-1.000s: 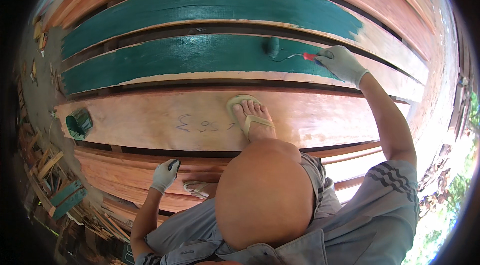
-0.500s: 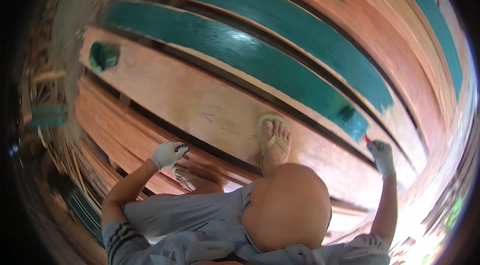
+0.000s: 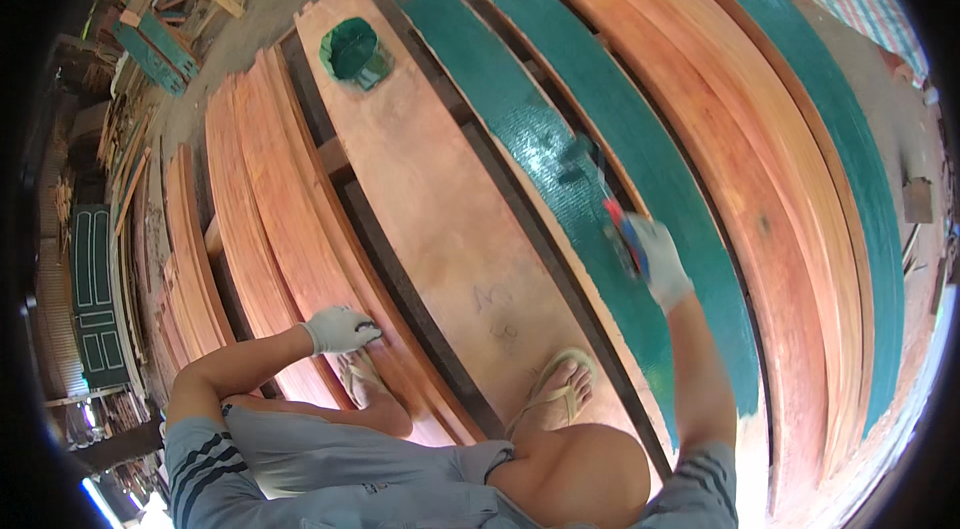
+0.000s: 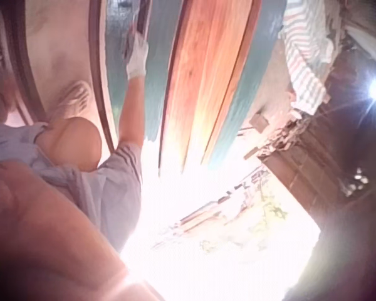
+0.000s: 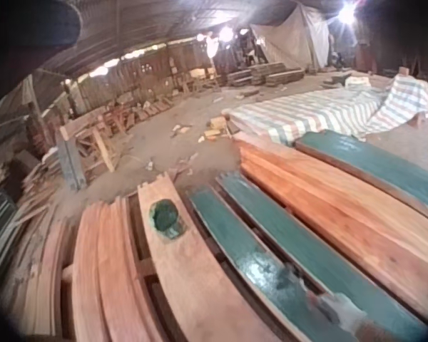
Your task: The person paints wooden planks green using a paint roller and a small container of paint. They repeatedly dip the roller into the paint and apply it to the surface of the planks, moving along the length of each plank.
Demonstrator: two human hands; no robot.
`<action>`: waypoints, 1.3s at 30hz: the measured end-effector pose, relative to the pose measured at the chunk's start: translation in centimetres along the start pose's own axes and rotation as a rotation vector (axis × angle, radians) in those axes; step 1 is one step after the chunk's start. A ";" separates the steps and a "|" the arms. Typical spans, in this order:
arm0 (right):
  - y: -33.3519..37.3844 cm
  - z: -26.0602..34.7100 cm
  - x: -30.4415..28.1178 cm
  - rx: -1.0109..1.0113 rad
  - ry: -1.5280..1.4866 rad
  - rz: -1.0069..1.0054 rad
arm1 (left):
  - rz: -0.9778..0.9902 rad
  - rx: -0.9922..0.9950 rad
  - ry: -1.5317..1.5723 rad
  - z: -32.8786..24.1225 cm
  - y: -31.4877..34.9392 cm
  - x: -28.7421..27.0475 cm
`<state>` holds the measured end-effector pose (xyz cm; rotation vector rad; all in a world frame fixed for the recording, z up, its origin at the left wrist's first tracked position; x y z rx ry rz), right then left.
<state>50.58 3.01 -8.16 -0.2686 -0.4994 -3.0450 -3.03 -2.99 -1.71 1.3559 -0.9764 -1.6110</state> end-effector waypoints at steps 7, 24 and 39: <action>-15.3 -3.0 7.1 0.128 -0.124 0.139 | -0.024 -0.064 0.104 0.9 0.9 1.1; -16.7 -3.5 10.8 -0.070 0.726 -0.046 | -0.071 0.031 0.100 2.2 -1.9 1.9; -11.2 -1.2 10.4 -0.059 0.960 -0.021 | -0.055 0.058 0.069 0.9 -1.4 1.5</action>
Point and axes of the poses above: each hand's wrist, its own y-axis away from the middle knuckle, its own x-axis out of the palm, z = x × y, the point moved 2 cm from there along -y, towards the middle knuckle, and after that the axes turned 15 degrees about -x, right-handed, at the moved point
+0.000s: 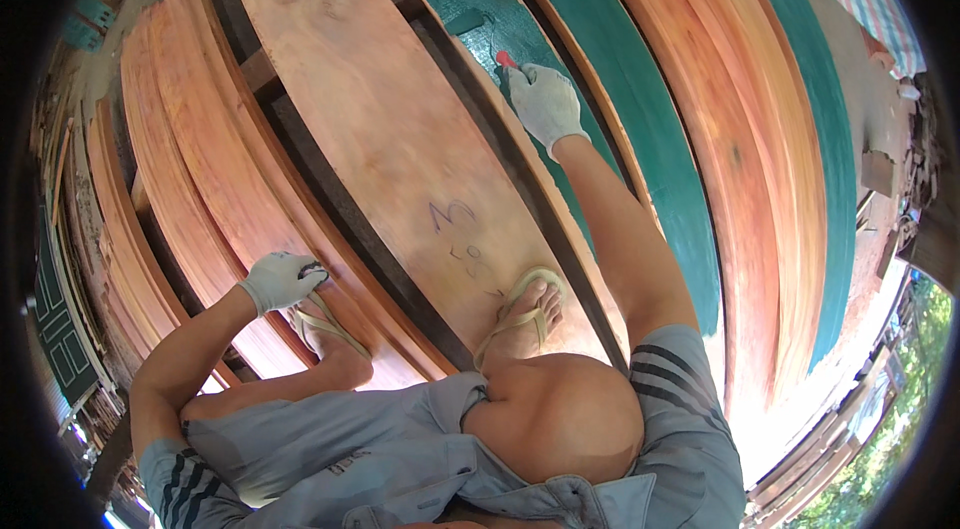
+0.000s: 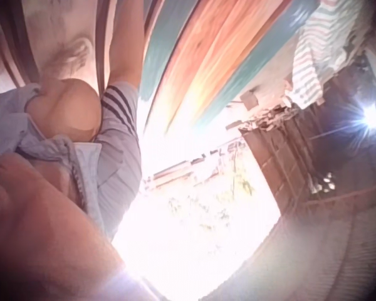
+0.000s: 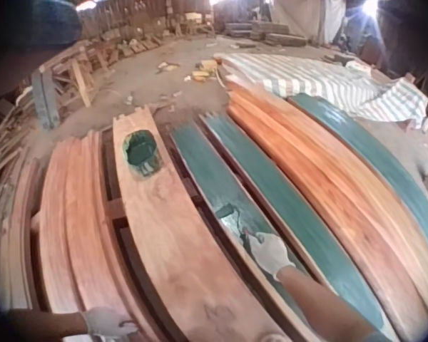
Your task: The person paints wooden planks green using a paint roller and a small container of paint. They repeatedly dip the roller into the paint and apply it to the surface of the planks, moving along the length of each plank.
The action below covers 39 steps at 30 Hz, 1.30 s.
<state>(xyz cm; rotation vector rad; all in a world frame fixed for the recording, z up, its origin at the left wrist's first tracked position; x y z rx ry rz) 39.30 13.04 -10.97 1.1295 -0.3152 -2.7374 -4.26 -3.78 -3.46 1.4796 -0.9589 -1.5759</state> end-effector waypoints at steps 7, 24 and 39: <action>2.6 -0.8 -0.4 -0.020 0.047 -0.043 | -0.011 -0.010 -0.033 -1.0 -0.1 -0.6; 12.7 -4.3 -2.0 0.020 0.138 -0.085 | -0.044 0.045 -0.084 -3.0 -0.7 -2.4; 25.9 -6.9 -4.5 0.190 0.141 -0.049 | -0.082 0.101 -0.069 -4.1 -1.0 -3.1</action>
Point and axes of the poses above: each hand's wrist, its own y-axis away from the middle knuckle, its own x-axis out of the palm, z = x × y, the point moved 2 cm from there along -y, towards the middle knuckle, and after that the axes turned 15 degrees about -x, right-handed, at the moved point
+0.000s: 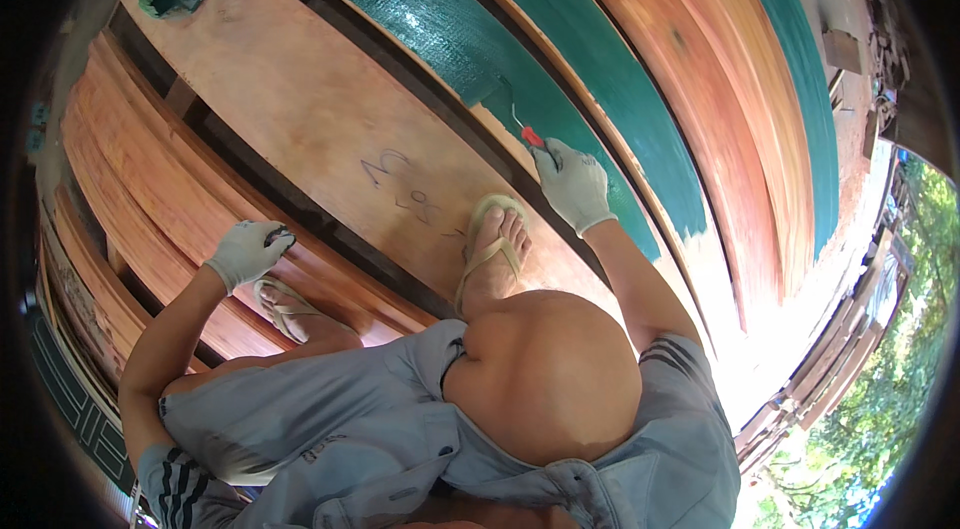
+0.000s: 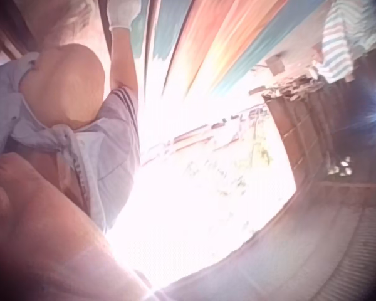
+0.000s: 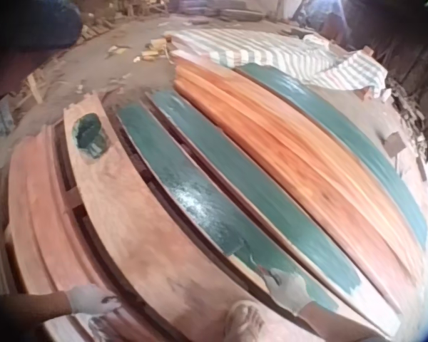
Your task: The person paints wooden planks green using a paint roller and a small container of paint. They repeatedly dip the roller into the paint and apply it to the surface of the planks, moving along the length of each plank.
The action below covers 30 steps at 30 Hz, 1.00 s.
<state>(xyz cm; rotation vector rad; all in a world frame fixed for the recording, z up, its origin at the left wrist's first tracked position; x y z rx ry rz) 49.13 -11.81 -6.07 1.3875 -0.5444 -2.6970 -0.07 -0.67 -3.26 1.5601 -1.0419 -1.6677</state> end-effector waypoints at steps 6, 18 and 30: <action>5.3 -2.8 -0.8 0.029 0.022 -0.005 | -0.032 0.019 -0.025 0.0 0.1 -0.1; 14.1 -8.1 -2.1 0.118 0.070 -0.029 | -0.089 0.015 -0.073 -0.9 0.6 -1.0; 23.3 -14.3 -4.7 0.228 0.234 0.007 | -0.079 0.039 -0.070 0.2 0.5 0.1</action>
Point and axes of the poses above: each hand's wrist, its own y-axis away from the middle knuckle, its own x-axis out of the palm, z = x × y, the point moved 2 cm from there along -y, towards the middle knuckle, and after that the axes turned 15 degrees about -x, right-handed, at the moved point
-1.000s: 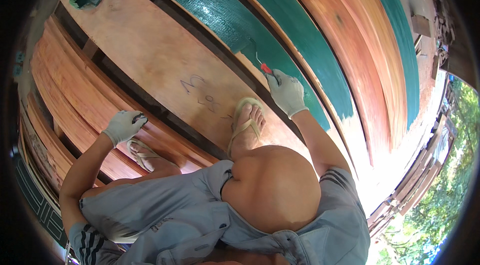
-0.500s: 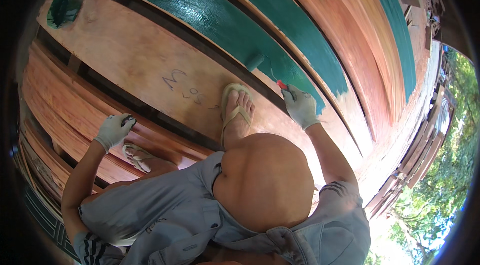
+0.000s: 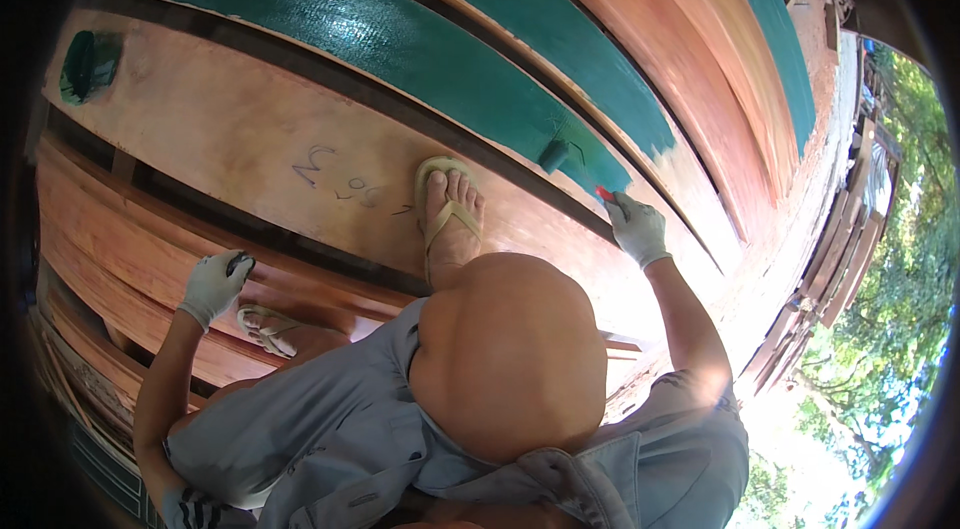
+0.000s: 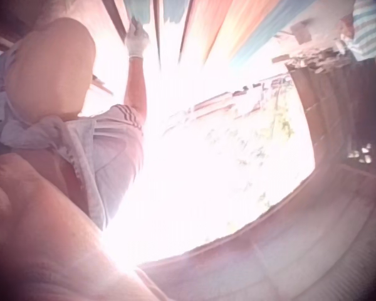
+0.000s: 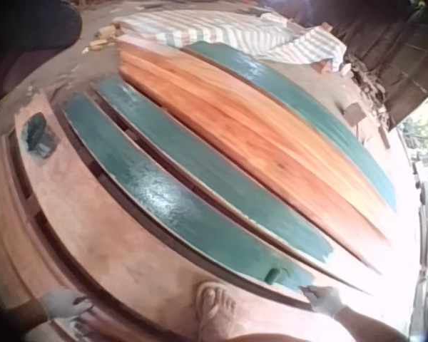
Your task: The person paints wooden planks green using a paint roller and a small container of paint. They repeatedly dip the roller into the paint and apply it to the surface of the planks, moving along the length of each plank.
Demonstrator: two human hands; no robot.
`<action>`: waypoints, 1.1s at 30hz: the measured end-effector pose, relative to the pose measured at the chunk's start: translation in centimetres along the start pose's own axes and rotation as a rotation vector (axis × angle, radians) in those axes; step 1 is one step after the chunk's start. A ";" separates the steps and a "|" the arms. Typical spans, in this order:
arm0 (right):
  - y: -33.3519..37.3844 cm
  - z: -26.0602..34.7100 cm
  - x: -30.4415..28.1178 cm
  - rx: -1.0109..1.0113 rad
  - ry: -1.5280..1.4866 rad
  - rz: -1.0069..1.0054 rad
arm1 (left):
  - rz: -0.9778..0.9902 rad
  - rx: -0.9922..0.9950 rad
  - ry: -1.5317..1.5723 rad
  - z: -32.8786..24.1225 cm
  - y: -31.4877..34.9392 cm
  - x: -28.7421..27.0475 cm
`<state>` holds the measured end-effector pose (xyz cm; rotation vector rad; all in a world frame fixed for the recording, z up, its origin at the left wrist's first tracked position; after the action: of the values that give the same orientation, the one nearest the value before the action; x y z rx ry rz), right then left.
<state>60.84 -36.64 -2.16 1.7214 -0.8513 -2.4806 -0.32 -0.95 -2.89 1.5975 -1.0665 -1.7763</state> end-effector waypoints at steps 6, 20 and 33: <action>0.5 -0.8 0.0 -0.006 -0.159 -0.066 | 0.011 -0.010 -0.020 -1.2 0.3 -1.1; -6.9 5.8 0.6 -0.212 -0.109 -0.083 | -0.007 0.030 0.082 -0.3 0.2 -0.9; -1.3 1.0 0.4 -0.128 0.049 -0.062 | -0.013 0.038 0.015 -0.8 -0.1 -0.8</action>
<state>60.21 -35.26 -2.80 1.7835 -0.6302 -2.4588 0.65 -0.38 -2.50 1.6414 -1.0919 -1.7601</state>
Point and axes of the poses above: each hand's wrist, its own y-axis away from the middle knuckle, its own x-axis out of the palm, z = x × y, the point moved 2 cm from there along -y, towards the middle knuckle, and after that the axes turned 15 degrees about -x, right-handed, at the moved point
